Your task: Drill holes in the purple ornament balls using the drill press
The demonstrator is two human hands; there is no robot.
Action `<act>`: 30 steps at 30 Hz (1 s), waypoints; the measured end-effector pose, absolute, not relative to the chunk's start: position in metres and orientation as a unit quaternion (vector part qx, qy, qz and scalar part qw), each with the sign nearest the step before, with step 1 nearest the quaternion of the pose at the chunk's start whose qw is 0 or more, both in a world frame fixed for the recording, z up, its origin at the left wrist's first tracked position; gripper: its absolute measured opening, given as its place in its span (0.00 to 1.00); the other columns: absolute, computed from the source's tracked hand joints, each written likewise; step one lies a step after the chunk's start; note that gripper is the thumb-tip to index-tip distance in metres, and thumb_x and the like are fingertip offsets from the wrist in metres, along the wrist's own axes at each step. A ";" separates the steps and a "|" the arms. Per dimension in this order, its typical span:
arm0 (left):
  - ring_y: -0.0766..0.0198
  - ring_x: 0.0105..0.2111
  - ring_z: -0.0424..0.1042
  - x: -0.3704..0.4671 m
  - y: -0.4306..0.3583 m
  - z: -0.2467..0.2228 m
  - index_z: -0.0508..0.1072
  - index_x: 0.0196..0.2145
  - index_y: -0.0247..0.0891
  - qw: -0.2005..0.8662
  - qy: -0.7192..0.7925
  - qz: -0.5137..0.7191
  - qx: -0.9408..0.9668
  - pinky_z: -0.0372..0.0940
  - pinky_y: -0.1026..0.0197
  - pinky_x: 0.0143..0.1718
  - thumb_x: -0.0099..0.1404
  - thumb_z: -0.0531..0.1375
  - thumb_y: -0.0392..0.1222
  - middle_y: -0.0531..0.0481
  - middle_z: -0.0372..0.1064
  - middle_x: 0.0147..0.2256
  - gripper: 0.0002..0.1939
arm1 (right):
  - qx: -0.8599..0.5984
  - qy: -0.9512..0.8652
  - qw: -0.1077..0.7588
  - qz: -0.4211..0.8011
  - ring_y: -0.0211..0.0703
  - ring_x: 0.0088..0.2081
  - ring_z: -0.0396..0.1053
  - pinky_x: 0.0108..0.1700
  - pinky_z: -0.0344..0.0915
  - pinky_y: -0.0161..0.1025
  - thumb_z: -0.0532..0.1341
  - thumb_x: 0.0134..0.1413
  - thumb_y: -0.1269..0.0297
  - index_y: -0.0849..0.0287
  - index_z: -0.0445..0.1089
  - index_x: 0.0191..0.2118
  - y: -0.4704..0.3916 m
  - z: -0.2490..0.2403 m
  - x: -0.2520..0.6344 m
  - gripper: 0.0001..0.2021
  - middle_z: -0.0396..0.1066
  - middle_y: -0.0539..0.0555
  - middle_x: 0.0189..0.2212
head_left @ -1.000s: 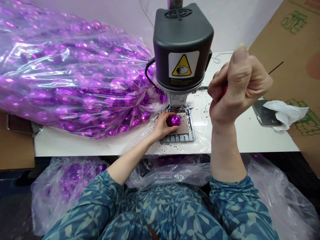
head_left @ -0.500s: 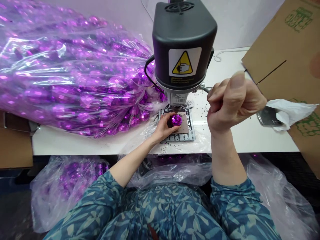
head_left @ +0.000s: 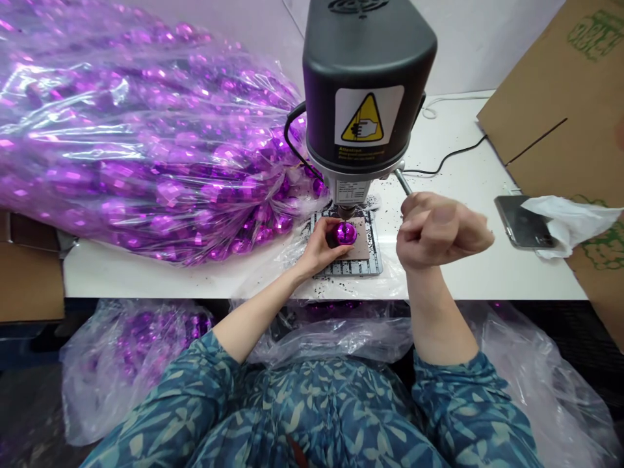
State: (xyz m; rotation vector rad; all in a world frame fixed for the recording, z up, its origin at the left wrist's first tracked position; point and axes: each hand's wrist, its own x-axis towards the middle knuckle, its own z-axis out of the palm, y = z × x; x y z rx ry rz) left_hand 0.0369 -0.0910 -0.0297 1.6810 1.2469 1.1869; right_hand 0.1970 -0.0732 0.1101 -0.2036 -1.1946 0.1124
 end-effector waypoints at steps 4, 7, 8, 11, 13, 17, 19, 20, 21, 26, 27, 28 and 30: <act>0.53 0.50 0.78 0.042 -0.092 -0.023 0.64 0.51 0.40 0.338 0.516 0.462 0.637 0.73 0.50 0.53 0.56 0.77 0.38 0.44 0.75 0.49 0.31 | -0.206 -0.517 0.822 0.118 0.26 0.13 0.52 0.17 0.47 0.35 0.64 0.62 0.53 0.58 0.63 0.16 -0.069 0.160 0.190 0.25 0.54 0.43 0.11; 0.53 0.48 0.77 0.040 -0.109 -0.009 0.65 0.50 0.40 0.288 0.557 0.444 0.640 0.74 0.50 0.50 0.56 0.75 0.36 0.45 0.75 0.48 0.30 | -0.183 -0.529 0.804 0.200 0.27 0.12 0.50 0.17 0.43 0.36 0.68 0.50 0.46 0.59 0.64 0.17 -0.059 0.190 0.188 0.25 0.54 0.43 0.11; 0.53 0.48 0.77 0.037 -0.120 -0.002 0.66 0.50 0.40 0.267 0.568 0.418 0.657 0.74 0.50 0.49 0.57 0.75 0.37 0.44 0.75 0.48 0.29 | -0.181 -0.532 0.799 0.216 0.27 0.12 0.49 0.17 0.42 0.35 0.68 0.50 0.48 0.60 0.65 0.17 -0.056 0.195 0.188 0.24 0.54 0.42 0.11; 0.50 0.44 0.76 0.016 -0.160 0.023 0.70 0.46 0.39 0.231 0.552 0.253 0.760 0.73 0.50 0.44 0.58 0.75 0.48 0.45 0.76 0.42 0.25 | -0.185 -0.537 0.789 0.234 0.26 0.13 0.50 0.18 0.42 0.33 0.64 0.62 0.64 0.60 0.66 0.17 -0.053 0.197 0.189 0.21 0.55 0.42 0.12; 0.50 0.40 0.76 -0.002 -0.181 0.040 0.72 0.42 0.38 0.244 0.500 0.118 0.822 0.73 0.51 0.40 0.59 0.74 0.58 0.47 0.75 0.36 0.25 | -0.179 -0.540 0.790 0.226 0.26 0.13 0.51 0.19 0.42 0.33 0.59 0.65 0.70 0.60 0.66 0.18 -0.053 0.193 0.189 0.21 0.55 0.43 0.12; 0.56 0.35 0.78 -0.026 -0.160 0.062 0.74 0.43 0.38 0.242 0.518 0.104 0.814 0.72 0.56 0.39 0.74 0.61 0.56 0.46 0.79 0.37 0.16 | -0.187 -0.542 0.796 0.195 0.25 0.14 0.51 0.19 0.42 0.34 0.61 0.65 0.67 0.59 0.66 0.18 -0.055 0.190 0.188 0.22 0.55 0.43 0.12; 0.56 0.39 0.79 -0.028 -0.116 0.062 0.75 0.46 0.37 0.177 0.586 0.198 0.765 0.72 0.56 0.44 0.77 0.56 0.44 0.44 0.80 0.41 0.10 | -0.194 -0.539 0.800 0.180 0.25 0.14 0.50 0.20 0.43 0.34 0.62 0.64 0.66 0.58 0.66 0.17 -0.055 0.190 0.188 0.22 0.55 0.43 0.12; 0.54 0.43 0.80 -0.027 -0.089 0.058 0.75 0.46 0.37 0.139 0.612 0.242 0.740 0.72 0.54 0.48 0.75 0.55 0.38 0.42 0.80 0.43 0.09 | -0.196 -0.539 0.800 0.178 0.25 0.14 0.50 0.20 0.44 0.34 0.61 0.64 0.66 0.59 0.67 0.17 -0.056 0.190 0.188 0.22 0.55 0.44 0.12; 0.52 0.48 0.79 -0.024 -0.060 0.053 0.76 0.46 0.36 0.120 0.626 0.275 0.720 0.71 0.52 0.53 0.74 0.55 0.35 0.40 0.79 0.46 0.10 | -0.195 -0.538 0.800 0.178 0.25 0.14 0.50 0.21 0.45 0.33 0.61 0.65 0.66 0.59 0.67 0.18 -0.056 0.190 0.188 0.21 0.55 0.43 0.12; 0.44 0.54 0.76 -0.005 0.045 0.012 0.78 0.41 0.36 0.219 0.586 0.349 0.698 0.69 0.45 0.61 0.57 0.66 0.27 0.39 0.78 0.49 0.14 | -0.174 -0.533 0.807 0.183 0.23 0.13 0.50 0.18 0.43 0.31 0.66 0.59 0.58 0.61 0.68 0.18 -0.054 0.188 0.190 0.21 0.55 0.43 0.11; 0.43 0.55 0.75 -0.002 0.055 0.005 0.78 0.40 0.37 0.242 0.568 0.372 0.693 0.69 0.44 0.62 0.54 0.68 0.27 0.39 0.77 0.49 0.15 | -0.173 -0.535 0.807 0.181 0.23 0.12 0.50 0.18 0.43 0.31 0.66 0.59 0.57 0.61 0.68 0.18 -0.053 0.187 0.190 0.21 0.55 0.43 0.11; 0.43 0.56 0.74 -0.001 0.060 0.000 0.78 0.39 0.38 0.257 0.554 0.402 0.683 0.68 0.43 0.63 0.52 0.70 0.27 0.40 0.77 0.49 0.16 | -0.174 -0.539 0.805 0.180 0.22 0.12 0.51 0.18 0.44 0.31 0.66 0.59 0.57 0.62 0.68 0.18 -0.053 0.187 0.191 0.21 0.55 0.43 0.11; 0.44 0.57 0.73 -0.002 0.062 -0.007 0.77 0.37 0.39 0.267 0.537 0.461 0.654 0.68 0.42 0.64 0.51 0.71 0.27 0.41 0.76 0.47 0.16 | -0.171 -0.541 0.804 0.176 0.22 0.13 0.51 0.19 0.44 0.30 0.64 0.61 0.59 0.62 0.68 0.18 -0.053 0.187 0.190 0.21 0.55 0.43 0.11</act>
